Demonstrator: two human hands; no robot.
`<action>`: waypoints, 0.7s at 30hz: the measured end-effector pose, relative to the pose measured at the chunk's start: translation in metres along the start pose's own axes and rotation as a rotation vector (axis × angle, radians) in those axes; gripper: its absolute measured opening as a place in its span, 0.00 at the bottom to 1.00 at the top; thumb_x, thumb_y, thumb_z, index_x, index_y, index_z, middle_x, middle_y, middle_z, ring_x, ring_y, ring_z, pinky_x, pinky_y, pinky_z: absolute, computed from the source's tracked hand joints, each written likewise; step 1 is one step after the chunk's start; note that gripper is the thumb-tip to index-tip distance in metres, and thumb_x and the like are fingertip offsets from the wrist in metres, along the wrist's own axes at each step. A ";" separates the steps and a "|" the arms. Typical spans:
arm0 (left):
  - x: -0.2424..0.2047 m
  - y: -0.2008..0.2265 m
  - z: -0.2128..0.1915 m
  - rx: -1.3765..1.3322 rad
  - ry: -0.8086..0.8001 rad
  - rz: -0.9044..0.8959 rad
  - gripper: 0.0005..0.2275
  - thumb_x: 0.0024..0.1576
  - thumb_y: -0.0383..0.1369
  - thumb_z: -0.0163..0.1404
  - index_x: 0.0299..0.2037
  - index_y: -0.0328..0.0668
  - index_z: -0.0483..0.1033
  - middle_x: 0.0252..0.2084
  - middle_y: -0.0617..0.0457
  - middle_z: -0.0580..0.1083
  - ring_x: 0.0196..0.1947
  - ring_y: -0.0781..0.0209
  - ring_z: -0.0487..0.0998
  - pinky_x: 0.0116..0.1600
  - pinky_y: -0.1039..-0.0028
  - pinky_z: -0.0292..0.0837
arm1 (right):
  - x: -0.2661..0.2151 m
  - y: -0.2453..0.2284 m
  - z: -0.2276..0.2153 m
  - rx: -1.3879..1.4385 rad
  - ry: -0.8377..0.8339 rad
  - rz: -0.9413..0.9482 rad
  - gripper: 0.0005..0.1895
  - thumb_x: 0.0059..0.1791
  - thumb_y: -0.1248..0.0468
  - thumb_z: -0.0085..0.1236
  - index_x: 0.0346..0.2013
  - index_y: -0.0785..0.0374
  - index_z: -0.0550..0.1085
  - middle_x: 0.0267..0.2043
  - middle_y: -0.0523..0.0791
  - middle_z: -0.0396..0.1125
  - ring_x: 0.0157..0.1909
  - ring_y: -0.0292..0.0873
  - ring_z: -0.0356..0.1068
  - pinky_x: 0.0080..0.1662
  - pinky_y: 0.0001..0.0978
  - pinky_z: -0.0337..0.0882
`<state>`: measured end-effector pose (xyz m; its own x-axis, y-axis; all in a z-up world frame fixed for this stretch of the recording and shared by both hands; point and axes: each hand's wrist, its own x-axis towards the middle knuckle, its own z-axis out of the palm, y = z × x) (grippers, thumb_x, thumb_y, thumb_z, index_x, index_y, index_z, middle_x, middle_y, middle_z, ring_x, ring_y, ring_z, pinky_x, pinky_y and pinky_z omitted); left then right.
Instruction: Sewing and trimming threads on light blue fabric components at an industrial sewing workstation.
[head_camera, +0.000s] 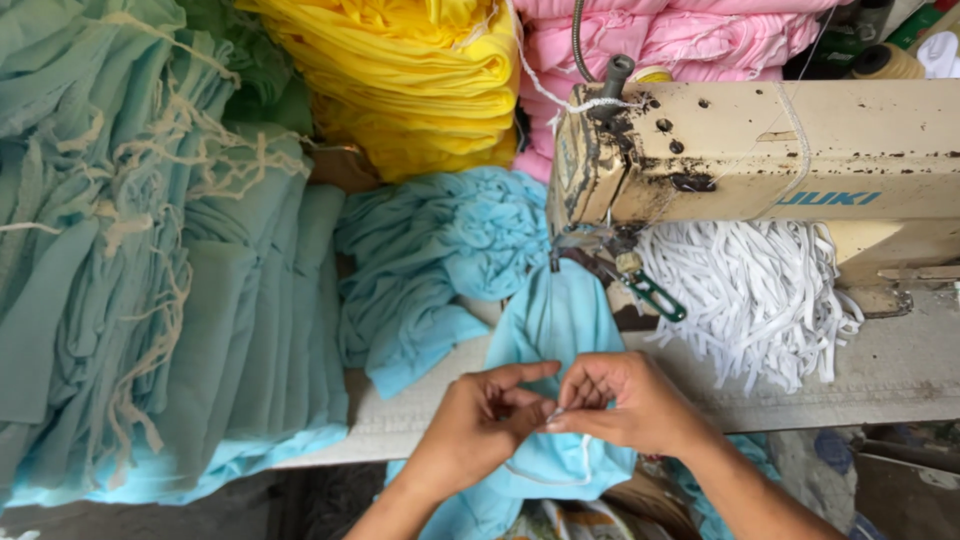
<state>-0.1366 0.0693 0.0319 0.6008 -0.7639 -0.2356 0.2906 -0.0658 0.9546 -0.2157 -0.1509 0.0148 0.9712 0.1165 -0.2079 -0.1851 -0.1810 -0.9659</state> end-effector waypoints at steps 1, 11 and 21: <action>0.000 0.003 -0.001 -0.001 0.003 -0.001 0.20 0.58 0.25 0.56 0.62 0.33 0.76 0.33 0.56 0.80 0.28 0.77 0.71 0.32 0.83 0.66 | 0.001 0.001 0.001 0.000 -0.003 0.001 0.10 0.42 0.69 0.74 0.30 0.64 0.77 0.27 0.39 0.75 0.30 0.28 0.73 0.33 0.22 0.73; 0.018 -0.001 -0.018 -0.139 -0.136 -0.122 0.20 0.58 0.27 0.56 0.62 0.38 0.76 0.36 0.58 0.80 0.30 0.75 0.74 0.38 0.82 0.72 | -0.006 -0.041 0.002 -0.578 0.223 -0.568 0.10 0.41 0.67 0.71 0.33 0.62 0.78 0.32 0.43 0.76 0.33 0.38 0.77 0.35 0.26 0.76; 0.115 0.013 -0.028 0.691 0.301 0.386 0.06 0.53 0.33 0.58 0.37 0.44 0.85 0.31 0.45 0.81 0.28 0.50 0.83 0.36 0.66 0.78 | 0.085 0.047 -0.066 -0.129 0.304 -0.180 0.08 0.53 0.66 0.57 0.44 0.67 0.75 0.38 0.41 0.75 0.40 0.31 0.73 0.43 0.24 0.73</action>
<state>-0.0426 -0.0019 0.0123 0.7656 -0.6162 0.1849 -0.4375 -0.2879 0.8519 -0.1318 -0.2138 -0.0381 0.9903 -0.1339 0.0376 -0.0056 -0.3080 -0.9514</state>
